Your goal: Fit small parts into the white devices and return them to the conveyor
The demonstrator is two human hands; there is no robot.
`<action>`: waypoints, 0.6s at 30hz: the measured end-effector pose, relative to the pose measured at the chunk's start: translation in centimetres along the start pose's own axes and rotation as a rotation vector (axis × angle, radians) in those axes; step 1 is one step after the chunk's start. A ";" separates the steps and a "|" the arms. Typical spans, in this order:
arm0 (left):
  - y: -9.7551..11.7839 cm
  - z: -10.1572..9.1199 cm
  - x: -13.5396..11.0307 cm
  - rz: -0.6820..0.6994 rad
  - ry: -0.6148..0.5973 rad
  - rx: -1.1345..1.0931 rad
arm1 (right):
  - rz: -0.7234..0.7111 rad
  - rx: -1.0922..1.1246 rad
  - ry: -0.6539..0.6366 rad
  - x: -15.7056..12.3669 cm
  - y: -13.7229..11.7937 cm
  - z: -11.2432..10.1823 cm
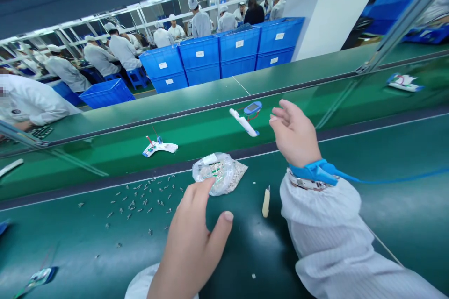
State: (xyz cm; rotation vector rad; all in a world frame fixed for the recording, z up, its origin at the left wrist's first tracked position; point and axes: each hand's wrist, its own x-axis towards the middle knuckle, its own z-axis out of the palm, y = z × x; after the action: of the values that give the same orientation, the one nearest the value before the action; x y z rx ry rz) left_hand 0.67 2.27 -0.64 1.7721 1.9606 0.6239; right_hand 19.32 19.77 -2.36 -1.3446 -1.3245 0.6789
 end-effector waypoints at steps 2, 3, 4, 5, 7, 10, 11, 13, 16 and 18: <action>-0.4 -0.3 0.4 -0.016 -0.018 0.032 | -0.001 0.003 -0.067 0.2 0.1 -0.3; -0.6 -0.5 0.6 -0.022 -0.017 0.054 | -0.001 -0.004 -0.126 0.1 -0.1 -0.4; -1.0 -0.8 1.0 -0.030 -0.009 0.078 | -0.007 -0.019 -0.195 -0.1 -0.3 -0.6; -1.4 -1.1 1.5 -0.039 -0.001 0.099 | -0.017 -0.041 -0.267 -0.3 -0.7 -0.8; -2.6 -1.7 3.1 -0.074 -0.008 0.140 | -0.034 -0.090 -0.398 -0.6 -1.2 -1.0; -5.0 -1.9 7.6 -0.130 -0.037 0.197 | -0.077 -0.170 -0.553 -0.9 -1.7 -1.2; -5.9 -1.7 9.5 -0.164 -0.034 0.236 | -0.098 -0.199 -0.604 -1.0 -1.7 -1.2; -7.5 -1.0 13.5 -0.238 0.002 0.312 | -0.145 -0.250 -0.703 -1.1 -1.8 -1.1; -9.1 0.2 18.4 -0.316 0.043 0.401 | -0.198 -0.264 -0.813 -1.6 -2.0 -0.9; -9.6 0.9 20.4 -0.310 0.049 0.439 | -0.213 -0.252 -0.864 -2.0 -2.2 -0.7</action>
State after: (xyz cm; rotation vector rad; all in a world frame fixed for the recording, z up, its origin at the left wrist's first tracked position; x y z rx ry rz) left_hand -8.55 21.83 -7.26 1.6336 2.4834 0.1391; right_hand 18.86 17.26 -0.71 -1.0980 -2.2670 1.0229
